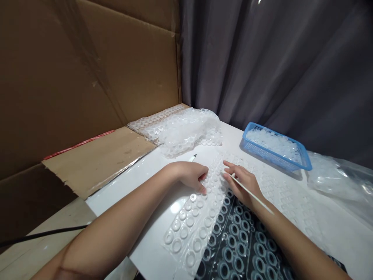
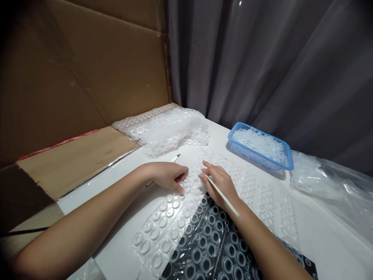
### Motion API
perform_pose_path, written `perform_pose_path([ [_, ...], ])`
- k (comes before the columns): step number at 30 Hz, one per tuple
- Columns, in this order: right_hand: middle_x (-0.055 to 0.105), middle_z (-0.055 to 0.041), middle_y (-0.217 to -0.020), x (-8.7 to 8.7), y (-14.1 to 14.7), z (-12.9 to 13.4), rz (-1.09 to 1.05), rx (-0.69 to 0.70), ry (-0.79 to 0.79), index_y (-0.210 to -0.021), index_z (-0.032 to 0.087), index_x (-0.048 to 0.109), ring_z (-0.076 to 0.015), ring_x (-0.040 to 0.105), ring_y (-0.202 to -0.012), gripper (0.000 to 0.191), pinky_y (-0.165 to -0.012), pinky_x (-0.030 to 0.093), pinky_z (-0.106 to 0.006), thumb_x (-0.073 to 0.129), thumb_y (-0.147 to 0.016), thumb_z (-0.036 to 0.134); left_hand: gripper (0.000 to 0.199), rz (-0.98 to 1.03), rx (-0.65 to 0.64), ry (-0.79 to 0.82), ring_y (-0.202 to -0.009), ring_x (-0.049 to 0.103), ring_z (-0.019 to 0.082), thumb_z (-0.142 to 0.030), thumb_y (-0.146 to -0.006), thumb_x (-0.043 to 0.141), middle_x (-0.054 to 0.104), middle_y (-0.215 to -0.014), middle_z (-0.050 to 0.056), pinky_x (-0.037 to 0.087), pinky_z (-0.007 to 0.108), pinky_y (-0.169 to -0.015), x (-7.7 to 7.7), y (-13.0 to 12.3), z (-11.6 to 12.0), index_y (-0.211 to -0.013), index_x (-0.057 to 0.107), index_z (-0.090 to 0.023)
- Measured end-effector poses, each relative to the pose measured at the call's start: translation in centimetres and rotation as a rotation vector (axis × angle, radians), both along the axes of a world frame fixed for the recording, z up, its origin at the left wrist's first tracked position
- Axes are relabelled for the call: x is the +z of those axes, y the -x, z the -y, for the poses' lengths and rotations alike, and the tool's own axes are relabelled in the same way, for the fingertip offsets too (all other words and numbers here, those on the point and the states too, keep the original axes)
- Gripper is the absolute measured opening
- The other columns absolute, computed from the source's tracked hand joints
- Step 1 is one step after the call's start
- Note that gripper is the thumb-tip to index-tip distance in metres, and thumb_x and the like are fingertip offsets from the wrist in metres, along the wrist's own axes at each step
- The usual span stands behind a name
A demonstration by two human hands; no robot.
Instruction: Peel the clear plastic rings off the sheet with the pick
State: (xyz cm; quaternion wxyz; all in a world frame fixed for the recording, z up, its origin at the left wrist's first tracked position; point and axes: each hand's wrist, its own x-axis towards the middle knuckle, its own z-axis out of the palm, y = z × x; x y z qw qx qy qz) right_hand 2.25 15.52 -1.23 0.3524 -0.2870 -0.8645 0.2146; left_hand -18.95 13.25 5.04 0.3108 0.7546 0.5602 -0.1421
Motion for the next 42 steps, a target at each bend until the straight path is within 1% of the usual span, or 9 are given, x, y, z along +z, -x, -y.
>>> perform_pose_path([
  [4, 0.069, -0.0068, -0.107, 0.3, -0.2, 0.0, 0.122, 0.145, 0.344, -0.085, 0.021, 0.063, -0.021, 0.066, -0.093, 0.013, -0.074, 0.053, -0.032, 0.056, -0.086, 0.031, 0.033, 0.061, -0.033, -0.05, -0.067, 0.053, 0.018, -0.053, -0.081, 0.049, 0.062, -0.081, 0.004, 0.036, 0.026, -0.055, -0.5, 0.3, -0.1, -0.085, 0.053, -0.02],
  [6, 0.071, -0.0052, -0.099, 0.3, -0.1, 0.2, 0.142, 0.149, 0.395, -0.089, 0.021, 0.065, -0.0204, 0.068, -0.087, 0.013, -0.072, 0.053, -0.032, 0.056, -0.085, 0.03, 0.031, 0.047, -0.012, -0.085, -0.068, 0.054, 0.018, -0.048, -0.085, 0.042, 0.062, -0.083, 0.005, 0.037, 0.027, -0.056, -0.7, 0.2, 0.0, -0.086, 0.055, -0.02],
  [11, 0.07, -0.0056, -0.104, 0.4, 0.0, 0.4, 0.125, 0.177, 0.403, -0.088, 0.021, 0.066, -0.0219, 0.067, -0.093, 0.011, -0.079, 0.052, -0.036, 0.059, -0.083, 0.029, 0.031, 0.007, 0.022, -0.134, -0.066, 0.054, 0.018, -0.046, -0.082, 0.043, 0.063, -0.08, 0.006, 0.036, 0.028, -0.055, -0.9, -0.4, 0.1, -0.086, 0.058, -0.019],
  [20, 0.071, -0.0048, -0.101, 0.3, 0.1, 0.2, 0.117, 0.227, 0.328, -0.086, 0.023, 0.068, -0.0203, 0.066, -0.093, 0.011, -0.081, 0.052, -0.036, 0.059, -0.085, 0.029, 0.031, 0.01, 0.026, -0.135, -0.067, 0.055, 0.019, -0.046, -0.082, 0.044, 0.064, -0.08, 0.006, 0.038, 0.029, -0.057, -0.9, -0.5, 0.1, -0.085, 0.059, -0.019],
  [27, 0.069, -0.0084, -0.103, -0.3, 0.6, 0.4, 0.211, 0.288, -0.047, -0.084, 0.021, 0.062, -0.0215, 0.065, -0.093, 0.019, -0.08, 0.051, -0.038, 0.046, -0.092, 0.027, 0.033, -0.04, 0.016, -0.082, -0.069, 0.055, 0.019, -0.05, -0.082, 0.05, 0.063, -0.082, 0.005, 0.037, 0.028, -0.057, -0.4, -0.8, 0.1, -0.089, 0.057, -0.019],
  [32, 0.069, -0.0088, -0.1, -0.8, 0.5, 0.0, 0.087, 0.113, -0.083, -0.093, 0.022, 0.059, -0.0211, 0.064, -0.096, 0.018, -0.084, 0.052, -0.038, 0.04, -0.092, 0.023, 0.03, -0.087, 0.031, -0.062, -0.072, 0.056, 0.02, -0.047, -0.081, 0.053, 0.063, -0.087, 0.007, 0.039, 0.029, -0.06, -0.1, -1.1, 0.2, -0.092, 0.057, -0.019],
  [36, 0.062, -0.0111, -0.118, -0.9, -0.1, -1.5, -0.034, -0.107, 0.107, -0.085, 0.02, 0.061, -0.024, 0.062, -0.103, 0.016, -0.082, 0.052, -0.038, 0.052, -0.087, 0.034, 0.03, -0.025, 0.014, -0.078, -0.07, 0.056, 0.02, -0.048, -0.082, 0.05, 0.063, -0.083, 0.006, 0.038, 0.028, -0.059, -0.3, -0.7, 0.0, -0.087, 0.057, -0.019],
  [39, 0.066, -0.0095, -0.113, -0.8, -0.3, -2.0, -0.026, -0.001, 0.402, -0.083, 0.02, 0.064, -0.0242, 0.063, -0.103, 0.021, -0.083, 0.052, -0.038, 0.059, -0.082, 0.039, 0.031, 0.029, 0.001, -0.124, -0.069, 0.056, 0.02, -0.048, -0.083, 0.045, 0.063, -0.081, 0.006, 0.038, 0.028, -0.058, -0.8, -0.4, -0.2, -0.085, 0.058, -0.019],
  [42, 0.07, -0.0081, -0.104, -0.5, -0.3, -1.7, 0.0, 0.101, 0.52, -0.087, 0.02, 0.066, -0.0232, 0.065, -0.099, 0.019, -0.085, 0.051, -0.039, 0.059, -0.082, 0.037, 0.035, 0.032, 0.033, -0.157, -0.068, 0.056, 0.021, -0.051, -0.081, 0.045, 0.064, -0.08, 0.007, 0.038, 0.029, -0.057, -1.2, -0.4, -0.3, -0.084, 0.059, -0.019],
])
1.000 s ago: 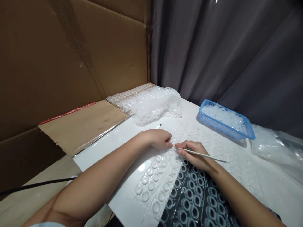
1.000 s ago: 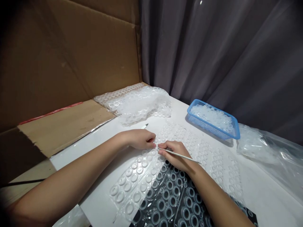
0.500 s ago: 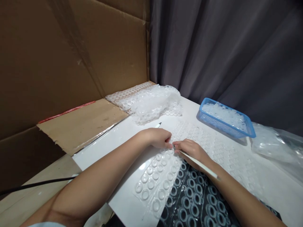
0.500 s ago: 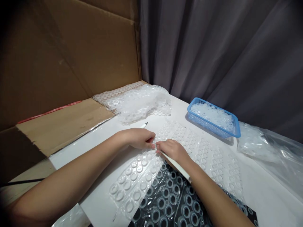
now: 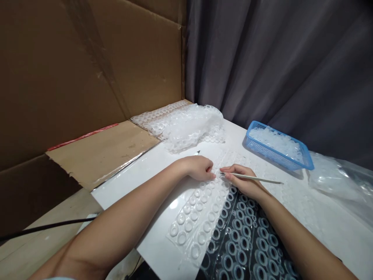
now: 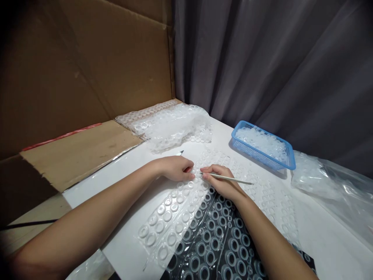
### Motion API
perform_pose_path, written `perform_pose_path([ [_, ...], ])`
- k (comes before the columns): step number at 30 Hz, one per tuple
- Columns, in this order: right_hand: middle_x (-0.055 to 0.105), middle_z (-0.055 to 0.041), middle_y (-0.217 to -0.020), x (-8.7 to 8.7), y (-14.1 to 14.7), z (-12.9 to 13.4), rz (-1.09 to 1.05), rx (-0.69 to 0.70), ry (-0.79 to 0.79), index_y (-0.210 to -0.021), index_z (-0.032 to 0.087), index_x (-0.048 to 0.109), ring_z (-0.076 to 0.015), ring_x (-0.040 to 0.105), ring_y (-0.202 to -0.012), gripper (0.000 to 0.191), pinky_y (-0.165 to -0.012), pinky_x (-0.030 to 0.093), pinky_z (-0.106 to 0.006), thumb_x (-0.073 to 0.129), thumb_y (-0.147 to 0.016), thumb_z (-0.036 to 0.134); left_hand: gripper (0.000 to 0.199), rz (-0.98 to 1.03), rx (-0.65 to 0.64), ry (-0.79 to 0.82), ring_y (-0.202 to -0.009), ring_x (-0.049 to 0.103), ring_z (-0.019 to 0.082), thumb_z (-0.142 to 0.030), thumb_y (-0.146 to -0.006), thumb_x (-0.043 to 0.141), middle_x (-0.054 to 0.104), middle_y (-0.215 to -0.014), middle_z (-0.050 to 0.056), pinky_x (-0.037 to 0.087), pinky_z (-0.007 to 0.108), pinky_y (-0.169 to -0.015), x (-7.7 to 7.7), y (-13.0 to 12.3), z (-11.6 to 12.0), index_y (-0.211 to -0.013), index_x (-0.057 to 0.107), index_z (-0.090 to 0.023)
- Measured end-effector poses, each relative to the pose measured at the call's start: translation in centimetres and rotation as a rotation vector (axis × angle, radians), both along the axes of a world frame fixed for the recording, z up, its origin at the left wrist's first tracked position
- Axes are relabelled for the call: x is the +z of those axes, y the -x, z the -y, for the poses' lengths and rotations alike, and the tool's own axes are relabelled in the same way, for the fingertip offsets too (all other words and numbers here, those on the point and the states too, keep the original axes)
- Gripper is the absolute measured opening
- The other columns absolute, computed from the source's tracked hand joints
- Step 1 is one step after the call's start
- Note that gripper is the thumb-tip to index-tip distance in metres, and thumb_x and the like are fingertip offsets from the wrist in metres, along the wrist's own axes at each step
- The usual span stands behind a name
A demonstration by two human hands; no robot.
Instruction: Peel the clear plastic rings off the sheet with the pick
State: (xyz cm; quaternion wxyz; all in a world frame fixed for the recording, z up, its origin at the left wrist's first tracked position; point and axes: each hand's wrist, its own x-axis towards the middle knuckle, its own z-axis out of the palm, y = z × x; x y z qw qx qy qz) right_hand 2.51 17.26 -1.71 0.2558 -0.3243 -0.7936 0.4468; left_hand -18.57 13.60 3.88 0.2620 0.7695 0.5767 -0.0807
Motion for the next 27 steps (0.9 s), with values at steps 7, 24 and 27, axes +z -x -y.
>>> perform_pose_path([
  [7, 0.071, -0.007, -0.103, 0.3, 0.3, 0.5, 0.045, 0.024, -0.078, -0.083, 0.021, 0.066, -0.0225, 0.066, -0.097, 0.014, -0.085, 0.051, -0.039, 0.059, -0.083, 0.033, 0.035, 0.001, 0.033, -0.034, -0.066, 0.057, 0.021, -0.048, -0.075, 0.046, 0.064, -0.075, 0.007, 0.036, 0.029, -0.053, 0.4, -0.5, 0.2, -0.081, 0.061, -0.018],
  [24, 0.068, -0.0082, -0.091, -1.1, 0.7, 0.7, 0.083, 0.009, -0.735, -0.09, 0.02, 0.057, -0.0207, 0.063, -0.089, 0.015, -0.079, 0.047, -0.037, 0.042, -0.093, 0.021, 0.039, -0.2, 0.081, 0.011, -0.087, 0.062, 0.03, -0.046, -0.085, 0.042, 0.067, -0.096, 0.012, 0.048, 0.04, -0.07, 0.8, -2.2, 0.7, -0.104, 0.062, -0.019],
  [27, 0.067, -0.0092, -0.09, -1.2, 0.9, 1.1, 0.041, -0.059, -0.804, -0.09, 0.019, 0.054, -0.0209, 0.061, -0.087, 0.013, -0.077, 0.049, -0.037, 0.041, -0.093, 0.019, 0.039, -0.212, 0.073, 0.016, -0.089, 0.062, 0.031, -0.044, -0.086, 0.041, 0.066, -0.099, 0.014, 0.049, 0.041, -0.07, 0.9, -2.3, 0.6, -0.106, 0.062, -0.018],
])
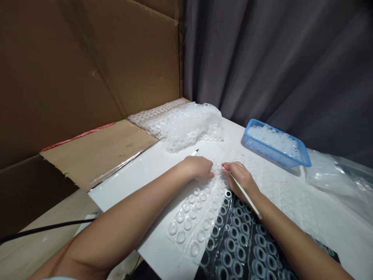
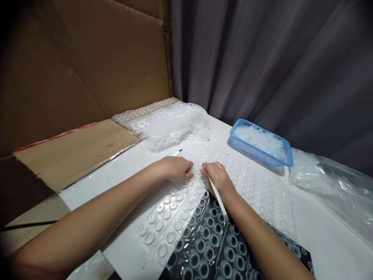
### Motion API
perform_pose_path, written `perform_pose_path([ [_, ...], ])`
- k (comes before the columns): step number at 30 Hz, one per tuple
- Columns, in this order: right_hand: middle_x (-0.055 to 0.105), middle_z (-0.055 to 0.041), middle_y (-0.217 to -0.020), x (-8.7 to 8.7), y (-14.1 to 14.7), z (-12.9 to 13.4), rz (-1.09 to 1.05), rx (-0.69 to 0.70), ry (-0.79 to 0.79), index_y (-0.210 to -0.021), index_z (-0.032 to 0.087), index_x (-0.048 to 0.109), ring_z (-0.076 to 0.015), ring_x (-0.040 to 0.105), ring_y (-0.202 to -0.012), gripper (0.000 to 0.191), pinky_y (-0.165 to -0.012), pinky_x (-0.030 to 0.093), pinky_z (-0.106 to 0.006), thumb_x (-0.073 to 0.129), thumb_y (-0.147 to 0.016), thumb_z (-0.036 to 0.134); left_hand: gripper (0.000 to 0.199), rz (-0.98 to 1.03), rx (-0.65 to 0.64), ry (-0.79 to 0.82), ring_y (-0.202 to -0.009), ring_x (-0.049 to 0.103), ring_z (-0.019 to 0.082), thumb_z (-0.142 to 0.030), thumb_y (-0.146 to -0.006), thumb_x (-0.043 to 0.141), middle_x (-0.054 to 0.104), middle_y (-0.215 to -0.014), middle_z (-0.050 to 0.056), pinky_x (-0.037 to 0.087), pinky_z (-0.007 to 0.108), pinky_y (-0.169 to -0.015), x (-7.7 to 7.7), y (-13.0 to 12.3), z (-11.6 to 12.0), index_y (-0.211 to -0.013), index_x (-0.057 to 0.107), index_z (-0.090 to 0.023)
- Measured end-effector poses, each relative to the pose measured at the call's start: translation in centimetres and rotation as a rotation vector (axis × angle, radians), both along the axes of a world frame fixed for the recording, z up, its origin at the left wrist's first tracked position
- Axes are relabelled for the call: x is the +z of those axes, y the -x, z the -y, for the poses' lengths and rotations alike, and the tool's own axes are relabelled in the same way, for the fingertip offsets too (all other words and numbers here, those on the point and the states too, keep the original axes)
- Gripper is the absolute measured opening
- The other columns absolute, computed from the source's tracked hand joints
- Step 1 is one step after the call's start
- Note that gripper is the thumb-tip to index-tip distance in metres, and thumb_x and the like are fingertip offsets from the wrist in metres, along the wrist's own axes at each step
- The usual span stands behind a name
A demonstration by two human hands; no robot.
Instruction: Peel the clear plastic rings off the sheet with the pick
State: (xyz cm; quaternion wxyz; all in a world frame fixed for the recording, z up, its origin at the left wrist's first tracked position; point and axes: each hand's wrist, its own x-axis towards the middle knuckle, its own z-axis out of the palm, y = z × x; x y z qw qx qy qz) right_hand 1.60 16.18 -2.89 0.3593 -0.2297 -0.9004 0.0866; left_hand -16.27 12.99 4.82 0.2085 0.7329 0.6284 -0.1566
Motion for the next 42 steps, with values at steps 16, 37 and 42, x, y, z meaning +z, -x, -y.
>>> perform_pose_path([
  [16, 0.07, -0.0043, -0.085, 4.6, -0.2, -3.6, 0.366, 0.184, 0.649, -0.083, 0.019, 0.065, -0.0185, 0.064, -0.076, 0.012, -0.067, 0.046, -0.028, 0.058, -0.081, 0.029, 0.031, 0.158, -0.066, -0.245, -0.062, 0.057, 0.021, -0.045, -0.079, 0.043, 0.065, -0.072, 0.005, 0.034, 0.028, -0.05, 0.2, 2.0, 0.4, -0.078, 0.063, -0.021],
  [37, 0.069, -0.0056, -0.093, 2.6, -1.4, -3.8, 0.101, 0.207, 0.851, -0.09, 0.019, 0.066, -0.0185, 0.063, -0.085, 0.015, -0.075, 0.048, -0.032, 0.062, -0.079, 0.029, 0.041, 0.221, -0.053, -0.099, -0.055, 0.047, 0.015, -0.06, -0.073, 0.049, 0.057, -0.063, 0.002, 0.03, 0.027, -0.051, -1.1, 1.3, -0.5, -0.071, 0.056, -0.02],
  [42, 0.07, -0.0058, -0.094, 2.5, -1.4, -3.6, 0.081, 0.194, 0.864, -0.09, 0.019, 0.067, -0.0191, 0.064, -0.086, 0.016, -0.075, 0.049, -0.033, 0.063, -0.079, 0.03, 0.04, 0.221, -0.057, -0.099, -0.055, 0.048, 0.015, -0.059, -0.074, 0.049, 0.058, -0.065, 0.002, 0.03, 0.027, -0.05, -1.0, 1.4, -0.4, -0.072, 0.056, -0.02],
])
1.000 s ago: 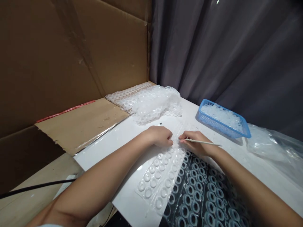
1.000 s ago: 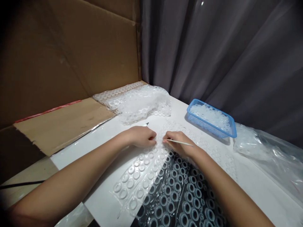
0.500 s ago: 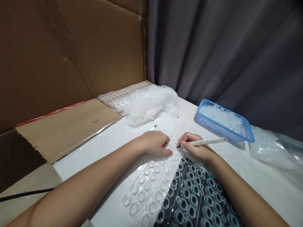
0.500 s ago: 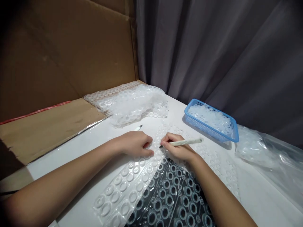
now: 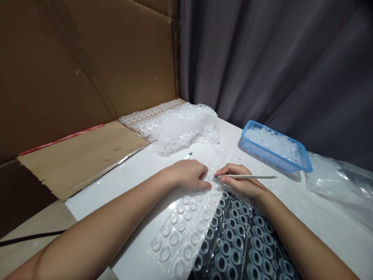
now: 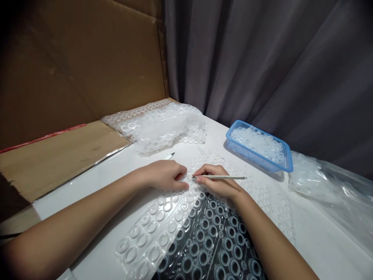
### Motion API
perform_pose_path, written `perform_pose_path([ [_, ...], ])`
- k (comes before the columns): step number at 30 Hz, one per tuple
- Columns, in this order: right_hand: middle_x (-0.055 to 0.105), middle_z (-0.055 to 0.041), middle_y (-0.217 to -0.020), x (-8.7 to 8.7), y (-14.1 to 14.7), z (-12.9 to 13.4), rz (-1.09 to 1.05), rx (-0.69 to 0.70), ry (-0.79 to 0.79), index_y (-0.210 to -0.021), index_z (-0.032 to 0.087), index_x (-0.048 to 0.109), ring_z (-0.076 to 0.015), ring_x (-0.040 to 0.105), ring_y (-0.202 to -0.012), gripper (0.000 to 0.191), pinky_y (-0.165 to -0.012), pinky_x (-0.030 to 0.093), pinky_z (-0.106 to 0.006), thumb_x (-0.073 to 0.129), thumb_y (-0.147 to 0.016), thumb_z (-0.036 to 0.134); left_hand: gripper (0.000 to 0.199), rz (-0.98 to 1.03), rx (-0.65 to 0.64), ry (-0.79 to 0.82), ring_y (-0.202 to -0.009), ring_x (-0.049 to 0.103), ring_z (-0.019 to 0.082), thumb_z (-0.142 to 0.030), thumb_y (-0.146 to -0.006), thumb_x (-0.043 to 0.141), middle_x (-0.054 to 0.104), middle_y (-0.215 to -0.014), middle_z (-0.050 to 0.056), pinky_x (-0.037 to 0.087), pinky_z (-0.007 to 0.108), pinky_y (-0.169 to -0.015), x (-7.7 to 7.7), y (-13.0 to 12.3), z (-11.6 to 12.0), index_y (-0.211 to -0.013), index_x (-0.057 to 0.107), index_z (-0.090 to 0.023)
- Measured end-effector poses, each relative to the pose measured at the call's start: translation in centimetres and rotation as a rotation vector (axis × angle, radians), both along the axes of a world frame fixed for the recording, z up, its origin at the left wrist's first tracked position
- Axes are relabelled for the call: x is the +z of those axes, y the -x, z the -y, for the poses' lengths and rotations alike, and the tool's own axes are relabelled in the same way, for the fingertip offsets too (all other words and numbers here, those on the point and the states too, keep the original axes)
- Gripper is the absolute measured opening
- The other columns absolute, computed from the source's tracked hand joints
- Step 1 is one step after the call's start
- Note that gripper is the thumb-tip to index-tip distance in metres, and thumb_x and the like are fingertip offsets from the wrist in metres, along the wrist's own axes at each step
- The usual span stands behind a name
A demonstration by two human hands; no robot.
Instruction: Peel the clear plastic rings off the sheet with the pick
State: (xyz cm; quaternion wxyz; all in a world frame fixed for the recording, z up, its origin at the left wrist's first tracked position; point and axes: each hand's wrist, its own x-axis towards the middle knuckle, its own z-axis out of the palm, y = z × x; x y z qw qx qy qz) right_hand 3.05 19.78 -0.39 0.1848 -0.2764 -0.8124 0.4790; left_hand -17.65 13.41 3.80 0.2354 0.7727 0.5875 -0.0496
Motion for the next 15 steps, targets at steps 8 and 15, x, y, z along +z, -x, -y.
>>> perform_pose_path([
  [8, 0.07, -0.0062, -0.095, -0.08, 0.15, 0.15, -0.007, -0.001, 0.01, -0.09, 0.02, 0.067, -0.0196, 0.064, -0.087, 0.015, -0.077, 0.049, -0.035, 0.063, -0.078, 0.028, 0.041, -0.015, -0.009, 0.001, -0.059, 0.053, 0.018, -0.059, -0.075, 0.048, 0.062, -0.07, 0.004, 0.034, 0.028, -0.052, 0.11, -0.09, 0.08, -0.077, 0.06, -0.02],
  [15, 0.07, -0.0059, -0.095, -0.27, 0.09, 0.11, 0.01, 0.006, 0.001, -0.092, 0.02, 0.068, -0.0191, 0.064, -0.086, 0.017, -0.076, 0.05, -0.034, 0.064, -0.078, 0.028, 0.04, -0.02, -0.001, 0.002, -0.06, 0.053, 0.018, -0.058, -0.075, 0.048, 0.062, -0.07, 0.005, 0.034, 0.028, -0.053, 0.18, -0.13, 0.15, -0.078, 0.06, -0.02],
])
